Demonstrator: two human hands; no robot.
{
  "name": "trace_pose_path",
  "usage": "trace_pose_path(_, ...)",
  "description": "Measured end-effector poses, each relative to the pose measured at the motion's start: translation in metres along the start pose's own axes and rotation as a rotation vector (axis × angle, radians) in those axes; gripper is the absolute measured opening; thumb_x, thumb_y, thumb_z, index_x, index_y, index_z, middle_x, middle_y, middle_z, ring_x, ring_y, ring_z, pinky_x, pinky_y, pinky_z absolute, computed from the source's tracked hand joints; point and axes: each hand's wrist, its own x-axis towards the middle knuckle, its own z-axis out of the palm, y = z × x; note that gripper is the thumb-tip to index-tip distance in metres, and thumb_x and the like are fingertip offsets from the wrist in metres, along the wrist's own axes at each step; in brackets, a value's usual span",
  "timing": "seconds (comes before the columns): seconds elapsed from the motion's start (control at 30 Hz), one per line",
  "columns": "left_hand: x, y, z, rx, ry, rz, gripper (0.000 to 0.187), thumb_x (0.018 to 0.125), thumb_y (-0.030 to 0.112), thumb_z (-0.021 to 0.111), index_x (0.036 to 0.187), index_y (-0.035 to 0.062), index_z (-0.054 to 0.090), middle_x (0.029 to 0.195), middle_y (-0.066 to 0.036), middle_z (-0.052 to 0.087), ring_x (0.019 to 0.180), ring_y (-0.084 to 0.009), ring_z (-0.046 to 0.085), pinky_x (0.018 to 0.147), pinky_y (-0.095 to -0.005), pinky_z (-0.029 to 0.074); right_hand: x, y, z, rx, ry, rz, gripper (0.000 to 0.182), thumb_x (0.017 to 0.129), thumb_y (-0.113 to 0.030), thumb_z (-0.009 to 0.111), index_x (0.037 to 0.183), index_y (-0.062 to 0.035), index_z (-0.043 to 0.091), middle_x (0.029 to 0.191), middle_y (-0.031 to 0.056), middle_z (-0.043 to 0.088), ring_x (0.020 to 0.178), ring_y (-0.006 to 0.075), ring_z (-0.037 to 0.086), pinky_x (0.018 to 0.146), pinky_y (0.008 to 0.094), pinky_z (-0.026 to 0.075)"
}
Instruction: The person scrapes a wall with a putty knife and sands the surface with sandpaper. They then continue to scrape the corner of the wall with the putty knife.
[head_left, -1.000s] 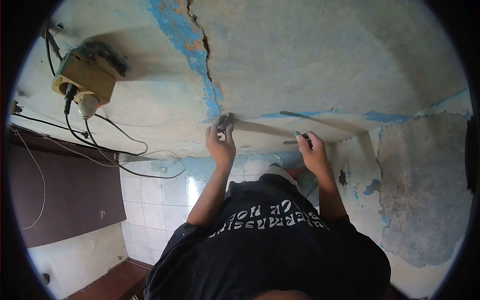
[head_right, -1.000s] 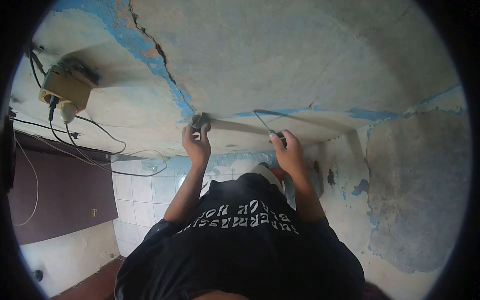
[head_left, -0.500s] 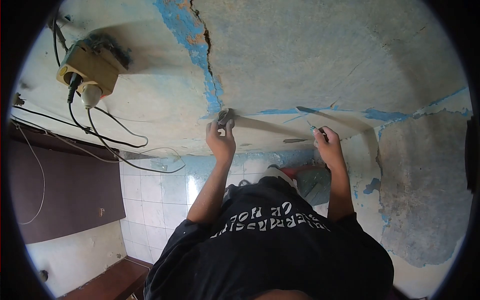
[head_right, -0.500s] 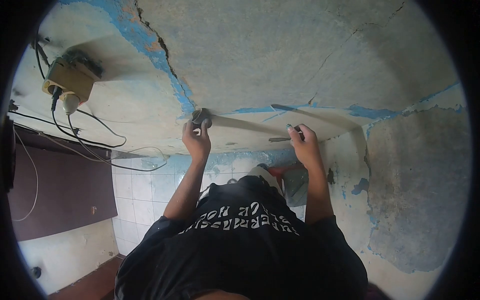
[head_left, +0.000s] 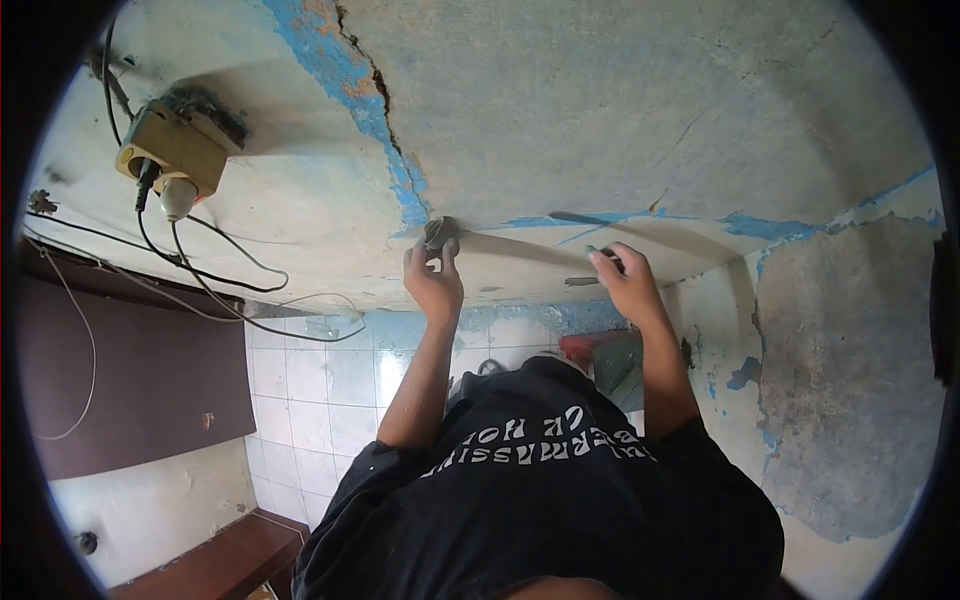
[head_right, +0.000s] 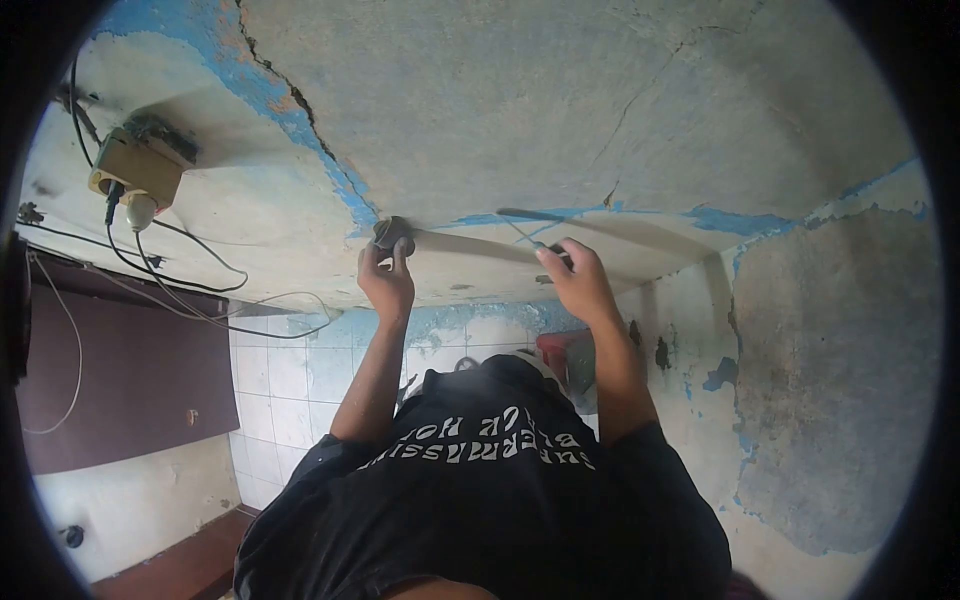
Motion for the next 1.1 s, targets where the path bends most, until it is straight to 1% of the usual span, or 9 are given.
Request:
trace_pose_path(0.17,-0.004,-0.002,0.005,0.070,0.015,-0.001,0.027,0.084,0.014,0.079,0.107,0.0017,0.069,0.087,-0.012,0.066,0.078,-0.0265,0.065,0.066,-0.0364,0.047,-0.002,0.004,-0.024,-0.051,0.032,-0.052,0.033,0.097,-0.033,0.064,0.095,0.0000,0.066,0.073,0.0093,0.063,0.068,0.0161,0.056,0.064,0.0335,0.046)
trace_pose_path(0.2,-0.007,0.000,0.006,0.075,0.011,-0.011,0.027,0.084,0.014,0.079,0.107,0.0017,0.069,0.087,-0.012,0.066,0.078,-0.0265,0.065,0.066,-0.0364,0.047,0.002,0.003,-0.003,-0.042,0.026,-0.100,0.027,0.098,-0.027,0.063,0.091,-0.0014,0.064,0.071,-0.0003,0.057,0.065,0.0085,0.049,0.059,0.0272,0.041)
trace_pose_path(0.37,-0.008,0.010,0.005,0.095,0.053,-0.037,0.031,0.083,0.012,0.079,0.111,0.0022,0.070,0.089,-0.012,0.066,0.080,-0.0259,0.066,0.068,-0.0359,0.049,-0.001,0.000,0.017,-0.082,0.077,-0.224,0.030,0.098,-0.028,0.063,0.088,-0.0001,0.062,0.065,0.0013,0.052,0.063,0.0102,0.048,0.058,0.0296,0.041)
trace_pose_path(0.47,-0.010,0.016,0.007,0.101,0.064,-0.038,0.031,0.083,0.010,0.079,0.112,0.0028,0.070,0.090,-0.012,0.067,0.081,-0.0257,0.067,0.070,-0.0362,0.050,-0.003,0.005,-0.018,0.026,-0.016,0.090,0.034,0.096,-0.032,0.065,0.096,0.0025,0.064,0.080,0.0177,0.067,0.069,0.0299,0.061,0.068,0.0389,0.048)
trace_pose_path(0.57,-0.017,0.028,0.009,0.077,0.055,-0.040,0.032,0.083,0.008,0.078,0.113,0.0032,0.070,0.091,-0.012,0.067,0.082,-0.0263,0.067,0.073,-0.0372,0.051,0.006,0.011,0.022,-0.057,-0.013,-0.113,0.034,0.096,-0.031,0.065,0.097,0.0026,0.063,0.083,0.0183,0.067,0.073,0.0302,0.062,0.070,0.0393,0.049)
trace_pose_path(0.6,-0.021,0.033,0.011,0.082,0.043,-0.059,0.032,0.083,0.008,0.078,0.113,0.0036,0.070,0.091,-0.013,0.067,0.083,-0.0266,0.067,0.074,-0.0375,0.051,0.010,0.010,0.038,-0.008,0.029,-0.244,0.028,0.098,-0.026,0.063,0.089,0.0003,0.060,0.069,0.0015,0.057,0.061,0.0087,0.047,0.056,0.0283,0.040)
trace_pose_path(0.7,-0.034,0.036,0.017,0.070,0.033,-0.045,0.032,0.083,0.007,0.077,0.114,0.0036,0.070,0.091,-0.013,0.067,0.084,-0.0278,0.067,0.075,-0.0379,0.051,0.014,0.013,0.025,0.027,-0.043,-0.176,0.027,0.098,-0.025,0.063,0.090,0.0000,0.060,0.070,0.0009,0.056,0.063,0.0084,0.048,0.057,0.0282,0.041)
trace_pose_path(0.9,-0.063,0.061,0.042,0.119,-0.101,0.058,0.017,0.086,0.008,0.072,0.094,0.0013,0.059,0.088,-0.016,0.061,0.083,-0.0379,0.062,0.071,-0.0444,0.048,0.008,0.042,-0.078,-0.008,-0.121,-0.009,0.031,0.097,-0.029,0.064,0.099,0.0020,0.064,0.072,0.0040,0.061,0.066,0.0130,0.055,0.063,0.0309,0.045)
trace_pose_path(1.1,-0.078,0.078,0.080,-0.011,-0.163,0.037,0.021,0.089,0.012,0.073,0.095,-0.0010,0.058,0.085,-0.016,0.061,0.075,-0.0327,0.061,0.067,-0.0409,0.048,-0.006,0.047,-0.088,-0.037,-0.076,0.046,0.032,0.098,-0.029,0.062,0.104,0.0026,0.063,0.073,0.0077,0.063,0.068,0.0153,0.058,0.065,0.0323,0.046)
